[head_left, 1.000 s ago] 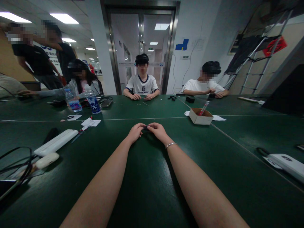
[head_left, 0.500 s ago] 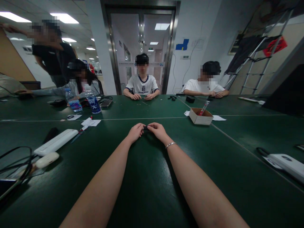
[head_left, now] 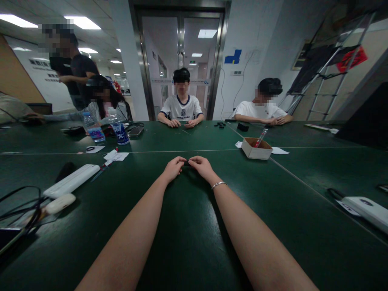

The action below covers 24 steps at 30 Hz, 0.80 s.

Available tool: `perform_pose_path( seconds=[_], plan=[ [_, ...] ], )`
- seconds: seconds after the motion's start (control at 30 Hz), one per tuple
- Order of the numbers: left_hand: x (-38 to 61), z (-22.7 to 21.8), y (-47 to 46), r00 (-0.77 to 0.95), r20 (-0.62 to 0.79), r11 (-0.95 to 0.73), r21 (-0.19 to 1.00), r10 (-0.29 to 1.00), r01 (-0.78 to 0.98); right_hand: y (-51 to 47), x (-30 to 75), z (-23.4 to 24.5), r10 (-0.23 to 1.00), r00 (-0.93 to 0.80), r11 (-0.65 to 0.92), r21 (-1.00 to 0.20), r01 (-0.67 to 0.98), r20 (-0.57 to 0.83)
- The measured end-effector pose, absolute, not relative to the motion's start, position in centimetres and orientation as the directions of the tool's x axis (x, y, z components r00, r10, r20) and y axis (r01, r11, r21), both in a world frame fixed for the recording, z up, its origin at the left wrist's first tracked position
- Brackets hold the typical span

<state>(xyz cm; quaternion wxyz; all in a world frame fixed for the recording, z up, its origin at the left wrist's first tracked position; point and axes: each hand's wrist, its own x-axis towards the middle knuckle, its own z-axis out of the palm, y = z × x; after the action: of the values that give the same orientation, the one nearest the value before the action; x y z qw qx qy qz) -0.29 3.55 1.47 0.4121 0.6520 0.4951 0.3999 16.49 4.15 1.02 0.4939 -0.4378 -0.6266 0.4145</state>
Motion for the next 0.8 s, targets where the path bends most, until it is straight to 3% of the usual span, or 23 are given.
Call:
perform_pose_path(
  seconds=[0.8],
  plan=[
    [-0.41, 1.41, 3.66, 0.18, 0.118, -0.173, 0.928, 0.977, 0.33, 4.17, 16.48, 0.94, 0.958, -0.126, 0.275, -0.948, 0.161, 0.257]
  ],
)
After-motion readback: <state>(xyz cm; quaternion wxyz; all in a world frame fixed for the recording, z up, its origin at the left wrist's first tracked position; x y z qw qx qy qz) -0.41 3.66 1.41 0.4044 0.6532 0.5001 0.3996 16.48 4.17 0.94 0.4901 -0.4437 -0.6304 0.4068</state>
